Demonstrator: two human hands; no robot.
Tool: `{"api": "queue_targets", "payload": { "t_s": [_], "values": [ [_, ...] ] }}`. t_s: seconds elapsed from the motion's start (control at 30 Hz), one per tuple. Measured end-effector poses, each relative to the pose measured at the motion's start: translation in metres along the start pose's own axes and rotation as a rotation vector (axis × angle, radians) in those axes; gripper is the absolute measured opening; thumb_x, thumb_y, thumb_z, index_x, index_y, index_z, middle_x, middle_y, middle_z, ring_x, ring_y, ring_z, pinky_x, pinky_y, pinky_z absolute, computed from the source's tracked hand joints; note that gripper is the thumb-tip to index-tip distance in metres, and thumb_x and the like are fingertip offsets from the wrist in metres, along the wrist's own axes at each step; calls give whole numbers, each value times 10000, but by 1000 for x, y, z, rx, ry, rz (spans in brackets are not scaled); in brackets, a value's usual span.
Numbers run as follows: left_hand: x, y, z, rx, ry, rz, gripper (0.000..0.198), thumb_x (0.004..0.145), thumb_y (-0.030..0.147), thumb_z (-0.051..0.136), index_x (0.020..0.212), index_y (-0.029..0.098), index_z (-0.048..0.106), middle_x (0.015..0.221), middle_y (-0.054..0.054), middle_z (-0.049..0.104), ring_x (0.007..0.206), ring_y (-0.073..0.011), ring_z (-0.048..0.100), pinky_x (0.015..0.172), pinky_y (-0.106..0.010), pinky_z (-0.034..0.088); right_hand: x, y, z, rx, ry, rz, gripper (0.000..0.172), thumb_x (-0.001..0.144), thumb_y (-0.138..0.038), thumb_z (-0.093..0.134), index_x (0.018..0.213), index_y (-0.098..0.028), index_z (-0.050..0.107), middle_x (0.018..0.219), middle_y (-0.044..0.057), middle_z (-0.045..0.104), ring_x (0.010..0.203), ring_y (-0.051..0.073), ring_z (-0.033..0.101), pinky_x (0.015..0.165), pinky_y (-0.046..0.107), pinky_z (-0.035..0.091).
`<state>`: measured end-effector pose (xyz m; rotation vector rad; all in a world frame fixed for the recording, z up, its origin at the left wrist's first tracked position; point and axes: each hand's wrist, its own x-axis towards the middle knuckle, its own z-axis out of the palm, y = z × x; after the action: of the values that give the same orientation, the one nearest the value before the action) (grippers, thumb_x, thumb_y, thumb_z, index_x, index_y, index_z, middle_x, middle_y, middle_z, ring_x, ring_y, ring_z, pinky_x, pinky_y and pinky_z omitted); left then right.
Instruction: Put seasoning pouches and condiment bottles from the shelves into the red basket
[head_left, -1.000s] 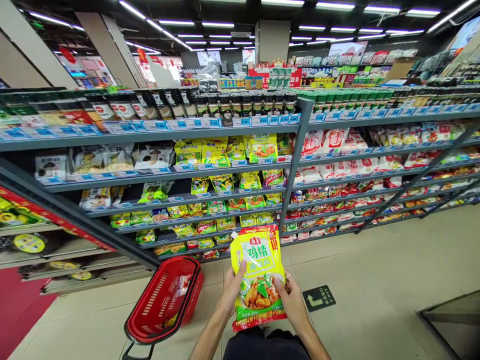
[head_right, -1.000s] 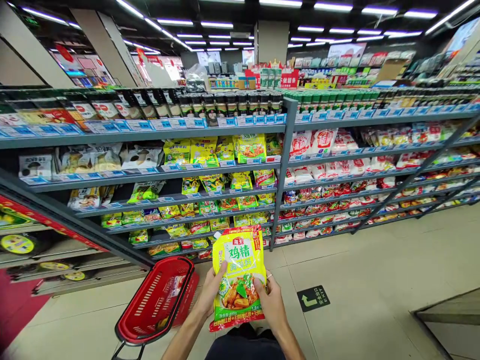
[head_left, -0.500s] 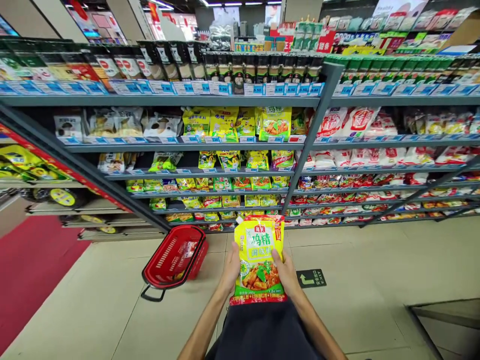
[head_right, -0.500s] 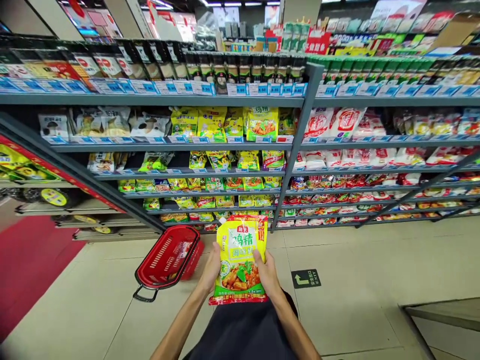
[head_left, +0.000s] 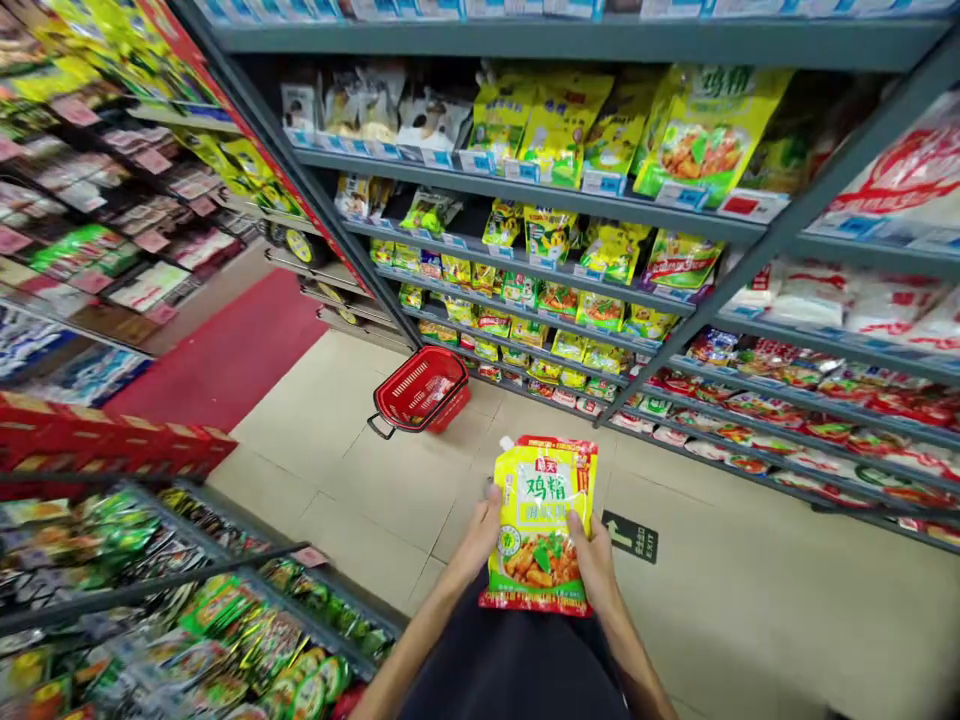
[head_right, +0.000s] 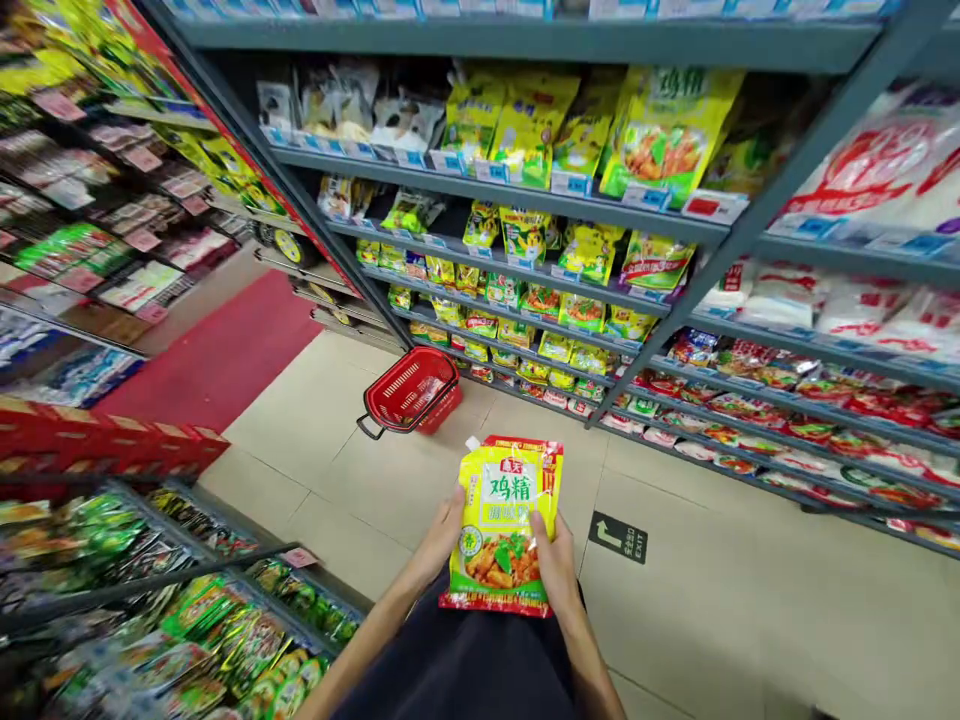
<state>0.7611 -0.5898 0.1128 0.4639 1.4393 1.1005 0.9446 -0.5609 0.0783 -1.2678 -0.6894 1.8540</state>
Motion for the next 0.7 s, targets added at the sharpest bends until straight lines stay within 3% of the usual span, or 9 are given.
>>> {"api": "queue_targets", "payload": {
  "t_s": [0.17,0.3,0.4,0.57,0.7],
  "values": [
    [4,1,-23,-96,113,-36,726,789,737,649,1146,106,692,1153,-189,755,1109,-318,714,1001,-414,550,8,-3,26,52,-50,-6,624,745,-621,789,1170,-188,647,1093,123,799,942,334,770,727,418,644],
    [22,26,-47,18,-63,14,636,748,620,778,1159,143,694,1197,-159,749,1092,-325,718,972,-417,565,33,-10,62,101,-2,-70,652,753,-630,776,1216,-193,634,1123,118,792,957,317,769,766,417,642],
    [38,49,-69,55,-152,95,616,751,552,807,1206,158,678,1233,-151,738,1082,-317,717,952,-416,571,51,-20,92,85,-35,-97,622,784,-612,758,1233,-208,611,1168,111,777,990,296,762,807,409,638],
    [91,85,-98,91,-220,207,594,790,542,774,1214,146,646,1284,-165,710,1086,-307,709,904,-369,578,84,-37,124,-70,-4,-170,659,743,-532,824,1271,-242,559,1224,87,750,1008,250,746,860,398,629],
    [157,102,-93,155,-258,224,596,802,535,762,1220,133,627,1258,-161,722,1118,-305,695,911,-351,573,133,-44,119,-138,10,-171,678,711,-501,852,1266,-233,571,1229,87,741,1028,241,730,901,405,613]
  ]
}}
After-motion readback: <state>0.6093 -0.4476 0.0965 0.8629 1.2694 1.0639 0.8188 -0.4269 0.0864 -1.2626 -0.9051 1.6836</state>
